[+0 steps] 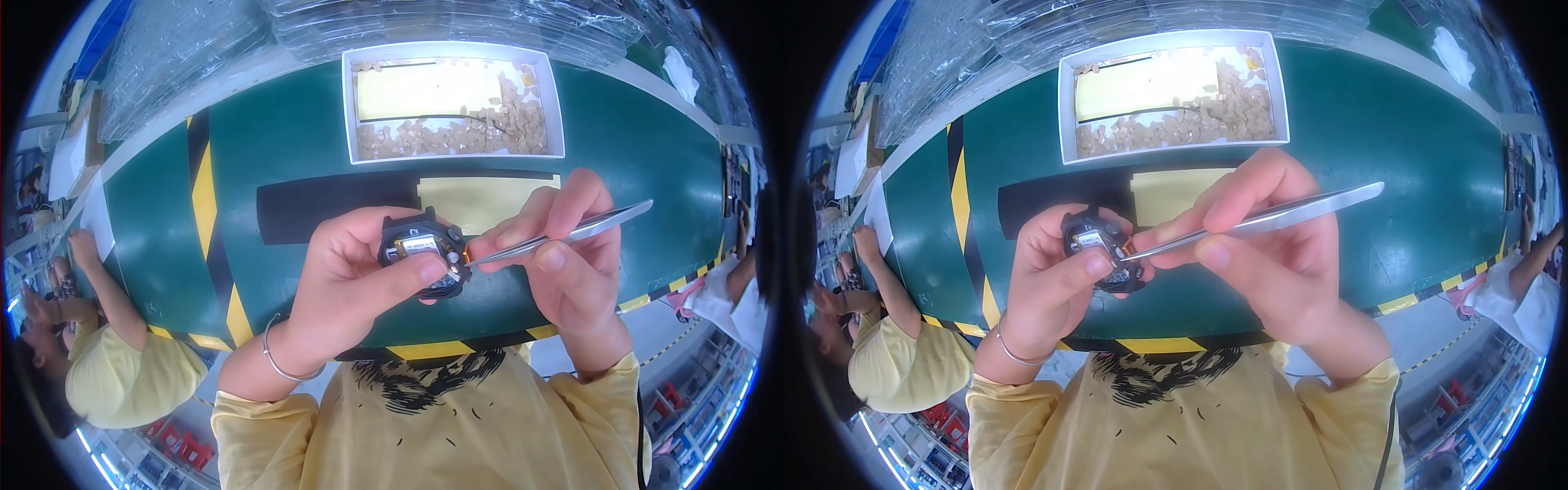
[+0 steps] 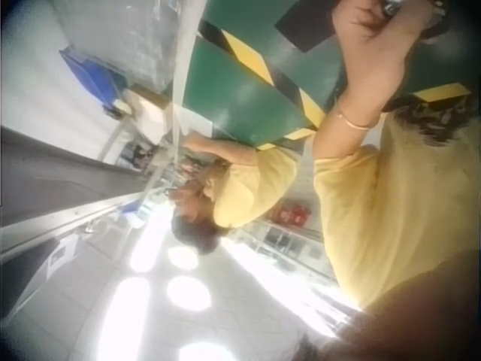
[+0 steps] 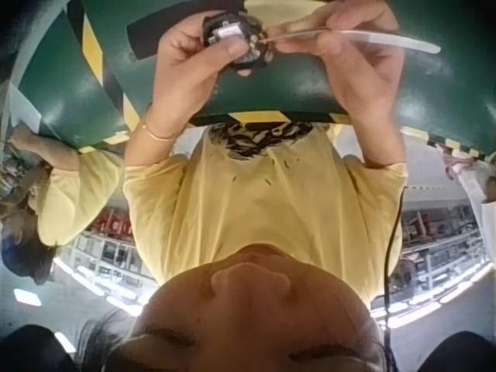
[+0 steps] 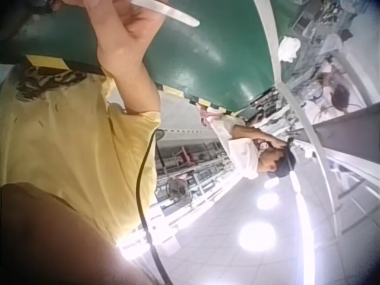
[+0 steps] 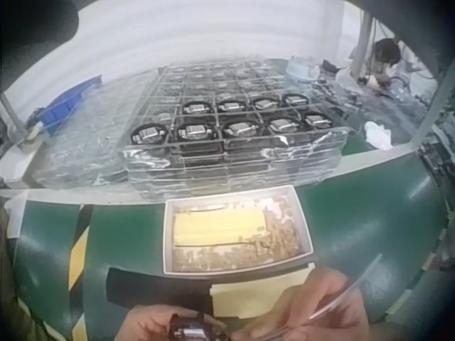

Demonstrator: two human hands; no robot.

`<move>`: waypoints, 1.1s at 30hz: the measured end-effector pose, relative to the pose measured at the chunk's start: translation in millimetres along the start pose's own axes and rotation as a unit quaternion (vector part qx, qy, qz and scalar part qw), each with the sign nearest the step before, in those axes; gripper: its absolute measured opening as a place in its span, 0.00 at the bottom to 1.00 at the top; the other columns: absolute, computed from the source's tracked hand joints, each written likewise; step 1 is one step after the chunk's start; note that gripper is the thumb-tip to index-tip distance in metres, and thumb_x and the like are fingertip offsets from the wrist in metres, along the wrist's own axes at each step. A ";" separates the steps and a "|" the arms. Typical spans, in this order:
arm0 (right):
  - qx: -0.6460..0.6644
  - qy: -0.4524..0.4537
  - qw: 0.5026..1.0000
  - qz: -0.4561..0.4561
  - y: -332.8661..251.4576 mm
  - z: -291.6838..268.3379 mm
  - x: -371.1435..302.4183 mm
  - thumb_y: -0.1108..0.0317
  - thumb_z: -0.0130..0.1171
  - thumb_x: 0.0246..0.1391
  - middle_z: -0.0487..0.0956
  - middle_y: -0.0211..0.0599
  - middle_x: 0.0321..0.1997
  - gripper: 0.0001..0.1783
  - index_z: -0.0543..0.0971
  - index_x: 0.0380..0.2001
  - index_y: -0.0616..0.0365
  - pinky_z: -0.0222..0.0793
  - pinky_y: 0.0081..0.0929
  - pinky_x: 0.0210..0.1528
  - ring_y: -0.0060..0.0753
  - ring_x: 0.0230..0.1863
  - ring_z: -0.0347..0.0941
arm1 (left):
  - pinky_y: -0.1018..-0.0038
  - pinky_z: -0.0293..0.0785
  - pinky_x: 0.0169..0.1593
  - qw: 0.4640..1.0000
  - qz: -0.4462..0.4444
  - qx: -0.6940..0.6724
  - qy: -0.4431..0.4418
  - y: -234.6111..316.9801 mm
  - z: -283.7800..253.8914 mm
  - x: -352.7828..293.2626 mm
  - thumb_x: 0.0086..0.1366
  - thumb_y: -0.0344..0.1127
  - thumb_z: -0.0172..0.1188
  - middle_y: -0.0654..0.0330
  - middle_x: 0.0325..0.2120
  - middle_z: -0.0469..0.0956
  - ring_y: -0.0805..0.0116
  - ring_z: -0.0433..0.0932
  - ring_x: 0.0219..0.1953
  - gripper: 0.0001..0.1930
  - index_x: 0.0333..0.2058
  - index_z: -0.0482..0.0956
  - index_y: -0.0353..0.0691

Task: The person assembles small electronic components by hand at a factory workbench, using tweezers to manipulate the parts.

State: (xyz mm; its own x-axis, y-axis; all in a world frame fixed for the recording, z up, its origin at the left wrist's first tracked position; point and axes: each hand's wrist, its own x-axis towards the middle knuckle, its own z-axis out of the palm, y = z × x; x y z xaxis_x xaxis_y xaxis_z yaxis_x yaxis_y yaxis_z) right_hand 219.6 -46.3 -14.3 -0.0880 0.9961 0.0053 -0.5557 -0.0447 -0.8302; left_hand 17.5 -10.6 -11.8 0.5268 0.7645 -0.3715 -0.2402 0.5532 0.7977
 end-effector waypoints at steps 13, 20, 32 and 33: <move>-0.027 0.014 0.999 -0.009 0.5 3.0 -1.5 0.74 0.56 0.55 0.77 0.49 0.34 0.10 0.63 0.32 0.56 0.81 0.38 0.43 0.52 0.43 0.79 | 0.74 0.75 0.29 1.000 0.000 -0.008 -0.002 -0.9 0.2 0.4 0.58 0.31 0.62 0.54 0.33 0.79 0.61 0.82 0.32 0.12 0.40 0.75 0.33; -0.022 0.014 1.000 -0.012 1.4 3.1 -1.4 0.73 0.57 0.55 0.77 0.48 0.34 0.11 0.63 0.32 0.56 0.80 0.38 0.43 0.52 0.43 0.79 | 0.80 0.77 0.35 0.996 -0.007 -0.077 -0.033 -1.6 -4.2 0.4 0.60 0.24 0.61 0.57 0.35 0.80 0.75 0.78 0.33 0.13 0.44 0.75 0.30; -0.007 0.007 1.000 0.002 0.7 2.4 -0.2 0.73 0.56 0.55 0.77 0.47 0.34 0.11 0.63 0.32 0.55 0.79 0.40 0.45 0.53 0.44 0.78 | 0.80 0.76 0.35 0.996 -0.012 -0.087 -0.033 0.1 -3.0 -0.2 0.60 0.24 0.61 0.57 0.34 0.80 0.76 0.78 0.33 0.12 0.44 0.76 0.31; -0.007 0.006 1.000 0.001 0.4 2.7 -0.5 0.73 0.56 0.55 0.77 0.47 0.34 0.11 0.63 0.32 0.55 0.79 0.40 0.45 0.53 0.44 0.78 | 0.80 0.76 0.35 0.996 -0.012 -0.086 -0.033 0.2 -2.3 0.0 0.60 0.24 0.61 0.57 0.34 0.80 0.76 0.78 0.33 0.12 0.44 0.76 0.31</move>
State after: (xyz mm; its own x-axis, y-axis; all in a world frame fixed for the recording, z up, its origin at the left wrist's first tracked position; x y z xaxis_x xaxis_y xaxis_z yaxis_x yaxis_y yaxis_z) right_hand 217.2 -47.0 -13.1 -0.0787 0.9969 -0.0039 -0.5440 -0.0462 -0.8378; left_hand 15.6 -9.8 -12.8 0.5853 0.7303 -0.3523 -0.3608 0.6236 0.6935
